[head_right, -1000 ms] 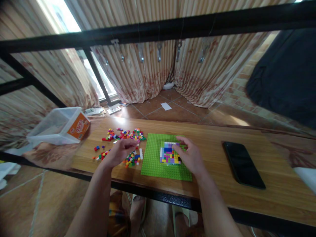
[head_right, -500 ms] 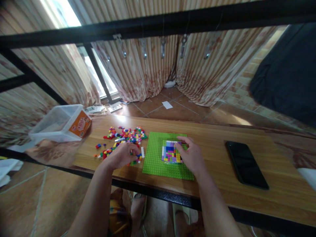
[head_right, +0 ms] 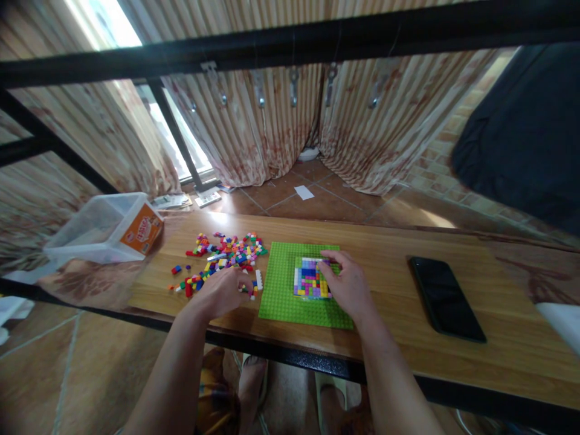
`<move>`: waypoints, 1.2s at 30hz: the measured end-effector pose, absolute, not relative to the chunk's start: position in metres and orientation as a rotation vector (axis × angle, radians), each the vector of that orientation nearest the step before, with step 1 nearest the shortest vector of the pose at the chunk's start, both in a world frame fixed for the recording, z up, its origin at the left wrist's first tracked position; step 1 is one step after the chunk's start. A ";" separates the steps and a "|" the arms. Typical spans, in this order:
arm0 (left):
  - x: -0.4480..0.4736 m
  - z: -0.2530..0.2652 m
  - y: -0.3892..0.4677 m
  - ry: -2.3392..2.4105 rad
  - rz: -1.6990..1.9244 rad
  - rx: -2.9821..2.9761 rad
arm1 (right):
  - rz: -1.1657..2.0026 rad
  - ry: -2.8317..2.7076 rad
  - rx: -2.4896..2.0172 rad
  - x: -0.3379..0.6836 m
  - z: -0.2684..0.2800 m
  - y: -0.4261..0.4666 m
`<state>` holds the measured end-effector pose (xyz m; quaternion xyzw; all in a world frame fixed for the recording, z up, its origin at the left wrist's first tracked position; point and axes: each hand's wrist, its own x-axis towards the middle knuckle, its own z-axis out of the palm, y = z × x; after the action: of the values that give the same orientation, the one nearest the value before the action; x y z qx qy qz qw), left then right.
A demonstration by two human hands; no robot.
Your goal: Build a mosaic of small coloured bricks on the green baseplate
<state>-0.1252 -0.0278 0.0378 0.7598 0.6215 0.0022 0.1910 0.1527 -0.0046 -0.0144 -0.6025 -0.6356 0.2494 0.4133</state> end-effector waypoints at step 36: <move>-0.056 0.026 -0.015 1.055 0.862 1.109 | 0.369 -1.736 -1.267 0.101 0.011 -0.036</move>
<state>-0.0563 -0.0151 0.0262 0.4857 0.4621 0.3778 0.6386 0.1011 -0.0358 0.0113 -0.5153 -0.7059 0.1500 0.4622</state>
